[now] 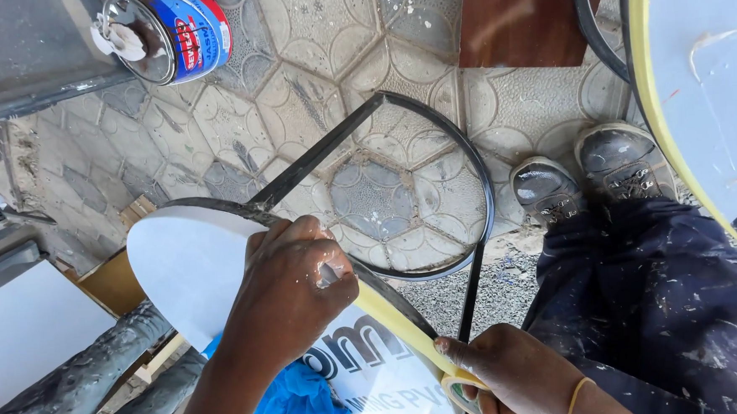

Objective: Applying masking tape to the outer edge of a circular tabletop in preparation for painting or finishing.

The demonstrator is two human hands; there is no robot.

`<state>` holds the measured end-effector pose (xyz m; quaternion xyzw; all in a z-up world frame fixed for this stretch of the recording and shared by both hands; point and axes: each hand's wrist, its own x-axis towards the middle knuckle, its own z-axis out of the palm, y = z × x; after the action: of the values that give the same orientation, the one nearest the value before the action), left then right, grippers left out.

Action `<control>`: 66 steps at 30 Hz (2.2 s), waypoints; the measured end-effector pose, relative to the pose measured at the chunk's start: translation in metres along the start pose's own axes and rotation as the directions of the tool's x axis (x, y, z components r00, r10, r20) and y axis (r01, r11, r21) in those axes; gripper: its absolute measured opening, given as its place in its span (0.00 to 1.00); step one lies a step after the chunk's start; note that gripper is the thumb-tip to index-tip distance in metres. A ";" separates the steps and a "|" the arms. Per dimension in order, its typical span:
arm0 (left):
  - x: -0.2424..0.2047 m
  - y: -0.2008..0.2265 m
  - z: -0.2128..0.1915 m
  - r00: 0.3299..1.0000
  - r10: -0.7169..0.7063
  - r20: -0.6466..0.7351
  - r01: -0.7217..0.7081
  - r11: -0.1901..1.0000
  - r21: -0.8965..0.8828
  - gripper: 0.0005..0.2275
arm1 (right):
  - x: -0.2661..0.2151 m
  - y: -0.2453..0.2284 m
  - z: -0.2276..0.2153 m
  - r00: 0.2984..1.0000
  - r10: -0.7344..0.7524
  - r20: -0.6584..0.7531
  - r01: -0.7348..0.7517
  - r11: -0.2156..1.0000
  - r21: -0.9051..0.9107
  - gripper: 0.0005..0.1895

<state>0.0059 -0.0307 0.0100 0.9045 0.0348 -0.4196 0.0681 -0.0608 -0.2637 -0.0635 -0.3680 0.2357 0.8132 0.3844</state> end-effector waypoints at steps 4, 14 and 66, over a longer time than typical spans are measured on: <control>0.002 0.002 0.003 0.997 -0.058 0.054 0.058 0.998 -0.015 0.04 | 0.006 0.005 0.000 1.000 -0.021 0.005 0.021 0.999 -0.032 0.37; 0.007 0.008 0.002 0.991 -0.123 0.060 0.122 0.992 0.028 0.05 | 0.008 0.002 0.001 0.999 0.004 0.034 -0.006 0.998 0.065 0.35; 0.013 0.012 0.004 0.947 -0.268 0.177 0.260 0.963 0.069 0.09 | 0.015 0.006 -0.011 0.994 -0.023 0.103 0.016 0.997 0.073 0.33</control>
<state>0.0128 -0.0431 -0.0018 0.8503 0.1397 -0.5075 -0.0058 -0.0676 -0.2673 -0.0817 -0.3134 0.2407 0.8185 0.4169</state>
